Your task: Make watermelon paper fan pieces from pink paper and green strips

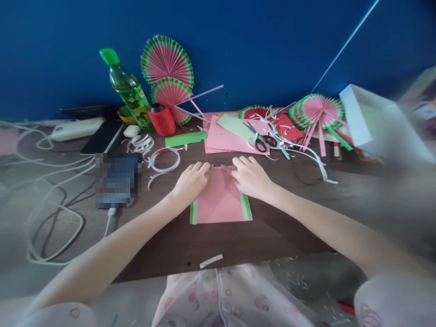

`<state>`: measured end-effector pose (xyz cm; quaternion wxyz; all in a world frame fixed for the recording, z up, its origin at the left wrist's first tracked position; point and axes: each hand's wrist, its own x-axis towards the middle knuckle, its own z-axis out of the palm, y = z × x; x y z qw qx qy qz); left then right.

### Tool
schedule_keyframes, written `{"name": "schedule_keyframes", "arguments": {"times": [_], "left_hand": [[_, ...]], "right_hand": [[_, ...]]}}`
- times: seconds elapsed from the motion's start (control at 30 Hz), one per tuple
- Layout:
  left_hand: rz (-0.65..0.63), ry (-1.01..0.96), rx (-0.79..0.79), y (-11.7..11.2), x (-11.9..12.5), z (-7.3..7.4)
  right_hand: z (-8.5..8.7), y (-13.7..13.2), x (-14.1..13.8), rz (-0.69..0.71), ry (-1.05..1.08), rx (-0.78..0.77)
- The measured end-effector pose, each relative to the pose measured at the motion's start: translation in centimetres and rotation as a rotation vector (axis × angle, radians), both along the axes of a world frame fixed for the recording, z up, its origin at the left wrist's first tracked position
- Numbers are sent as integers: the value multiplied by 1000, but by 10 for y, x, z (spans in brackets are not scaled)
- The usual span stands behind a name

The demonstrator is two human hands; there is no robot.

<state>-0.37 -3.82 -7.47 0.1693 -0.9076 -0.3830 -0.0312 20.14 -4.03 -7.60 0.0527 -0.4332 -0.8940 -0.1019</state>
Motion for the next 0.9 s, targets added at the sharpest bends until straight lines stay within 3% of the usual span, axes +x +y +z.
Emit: {"name": "schedule_keyframes", "arguments": {"times": [0.33, 0.53, 0.67, 0.9], "left_hand": [[94, -207, -96, 17, 11, -2], [116, -459, -384, 30, 10, 0], [131, -548, -511, 32, 4, 7], [130, -660, -536, 28, -3, 12]], "right_hand": [[-4, 21, -1, 57, 301, -159], [-3, 45, 0, 53, 573, -403], [0, 53, -1, 51, 639, -428], [17, 47, 5, 9, 649, -631]]}}
